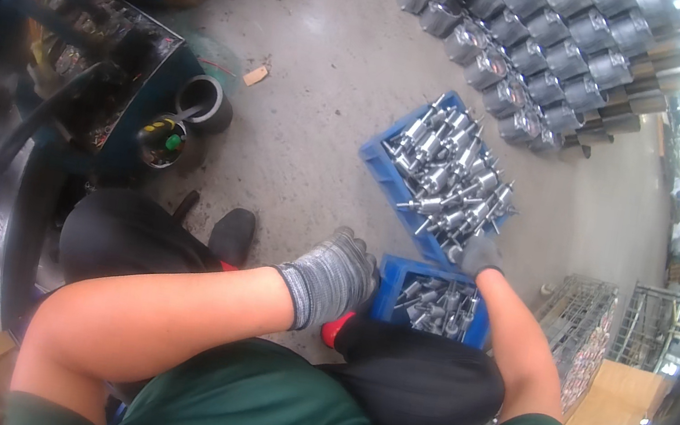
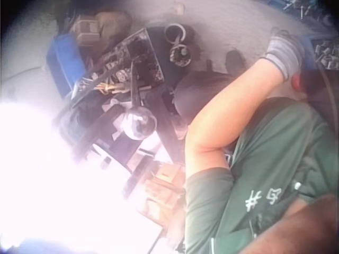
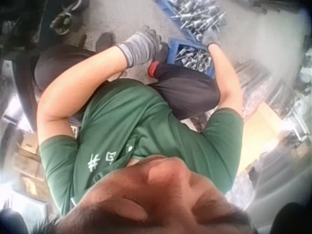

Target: The person presses components onto metal shafts using a press machine, then transfers and arranges the finished metal shaft assemblies from one plastic crate into another by hand.

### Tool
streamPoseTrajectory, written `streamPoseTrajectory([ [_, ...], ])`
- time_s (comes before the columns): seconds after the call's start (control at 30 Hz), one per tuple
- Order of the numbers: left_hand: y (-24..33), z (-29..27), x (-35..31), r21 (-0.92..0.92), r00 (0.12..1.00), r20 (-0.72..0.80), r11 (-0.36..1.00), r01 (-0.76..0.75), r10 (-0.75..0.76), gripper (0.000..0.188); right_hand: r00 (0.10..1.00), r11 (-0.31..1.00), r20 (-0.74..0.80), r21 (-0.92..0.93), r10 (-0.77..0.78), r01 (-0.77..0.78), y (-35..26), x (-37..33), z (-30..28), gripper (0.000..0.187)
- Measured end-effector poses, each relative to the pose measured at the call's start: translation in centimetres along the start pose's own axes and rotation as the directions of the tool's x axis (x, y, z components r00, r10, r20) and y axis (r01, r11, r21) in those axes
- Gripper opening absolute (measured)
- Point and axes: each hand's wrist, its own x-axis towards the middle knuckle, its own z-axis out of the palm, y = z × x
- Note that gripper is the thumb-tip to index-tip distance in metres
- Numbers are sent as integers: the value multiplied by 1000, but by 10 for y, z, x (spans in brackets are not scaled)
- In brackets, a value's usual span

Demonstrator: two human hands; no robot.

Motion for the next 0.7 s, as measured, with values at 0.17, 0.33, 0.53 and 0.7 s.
streamPoseTrajectory([
  [0.17, -2, 11, -13, -45, 1000, -11, 999, 19, -19, 25, 1000, 998, 17, 66, -15, 14, -8, -11, -9, 36],
  [0.33, -4, 7, -20, -50, 999, 37, 999, -11, 13, 21, 999, 989, -53, 145, 5, 3, 16, -12, 14, 34],
  [0.53, 0, 8, -15, -15, 1000, -8, 1000, -17, 16, 21, 986, 993, -163, 105, -29, 47, -1, -8, 55, 30],
  [0.7, 6, 16, -11, -70, 999, -44, 997, -29, 26, 21, 993, 1000, 117, 21, -21, 19, -11, 7, 20, 34],
])
